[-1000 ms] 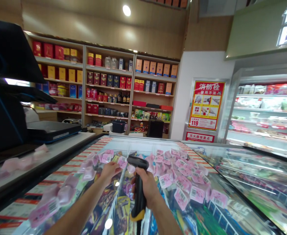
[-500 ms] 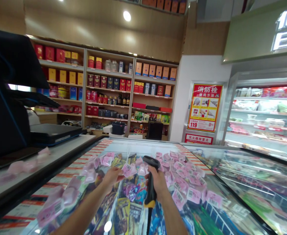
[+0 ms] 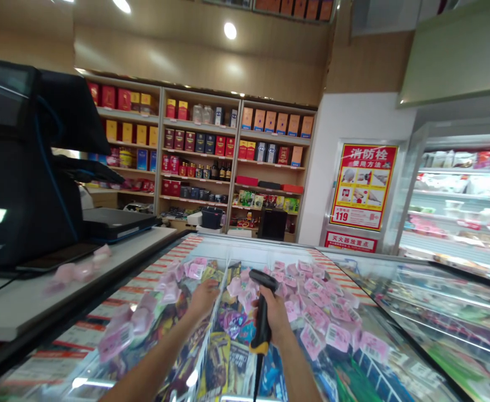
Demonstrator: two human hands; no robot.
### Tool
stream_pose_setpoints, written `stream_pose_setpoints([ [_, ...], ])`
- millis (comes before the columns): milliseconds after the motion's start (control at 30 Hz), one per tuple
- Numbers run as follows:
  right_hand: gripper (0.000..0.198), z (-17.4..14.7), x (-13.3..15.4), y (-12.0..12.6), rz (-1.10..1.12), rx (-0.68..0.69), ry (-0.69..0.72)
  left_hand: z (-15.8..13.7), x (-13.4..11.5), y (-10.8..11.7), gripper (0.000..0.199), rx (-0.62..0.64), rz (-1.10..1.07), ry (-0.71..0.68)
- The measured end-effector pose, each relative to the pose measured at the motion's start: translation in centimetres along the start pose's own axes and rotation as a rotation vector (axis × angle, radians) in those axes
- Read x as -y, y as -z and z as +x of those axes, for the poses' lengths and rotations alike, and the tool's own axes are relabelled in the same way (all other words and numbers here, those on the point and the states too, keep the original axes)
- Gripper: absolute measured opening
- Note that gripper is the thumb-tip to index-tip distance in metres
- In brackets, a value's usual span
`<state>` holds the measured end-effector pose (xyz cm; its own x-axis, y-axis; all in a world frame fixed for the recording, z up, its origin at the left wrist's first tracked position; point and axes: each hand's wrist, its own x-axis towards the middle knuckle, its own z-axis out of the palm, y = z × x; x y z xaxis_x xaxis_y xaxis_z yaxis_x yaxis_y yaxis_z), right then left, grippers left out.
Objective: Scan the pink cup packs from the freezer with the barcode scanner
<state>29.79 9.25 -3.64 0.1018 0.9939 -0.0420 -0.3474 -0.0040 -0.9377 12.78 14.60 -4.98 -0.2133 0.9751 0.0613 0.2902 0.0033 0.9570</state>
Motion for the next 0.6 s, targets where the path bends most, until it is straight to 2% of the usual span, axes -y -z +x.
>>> stream_pose_setpoints([
  [133, 0.028, -0.9, -0.1, -0.9, -0.016, 0.041, -0.009, 0.8, 1.0, 6.4, 0.024, -0.118, 0.272, -0.125],
  [233, 0.03, -1.3, -0.4, -1.4, -0.032, 0.061, -0.018, 1.1, 1.6, 9.1, 0.021, -0.141, 0.384, -0.131],
  [400, 0.031, -2.3, -0.8, -2.6, -0.043, 0.096, -0.041, 2.1, 2.0, 9.4, 0.017, -0.041, 0.346, -0.071],
  [600, 0.032, -3.9, -1.1, -4.3, -0.11, 0.178, -0.076, 2.6, 0.9, 7.7, 0.026, 0.073, -0.076, 0.07],
])
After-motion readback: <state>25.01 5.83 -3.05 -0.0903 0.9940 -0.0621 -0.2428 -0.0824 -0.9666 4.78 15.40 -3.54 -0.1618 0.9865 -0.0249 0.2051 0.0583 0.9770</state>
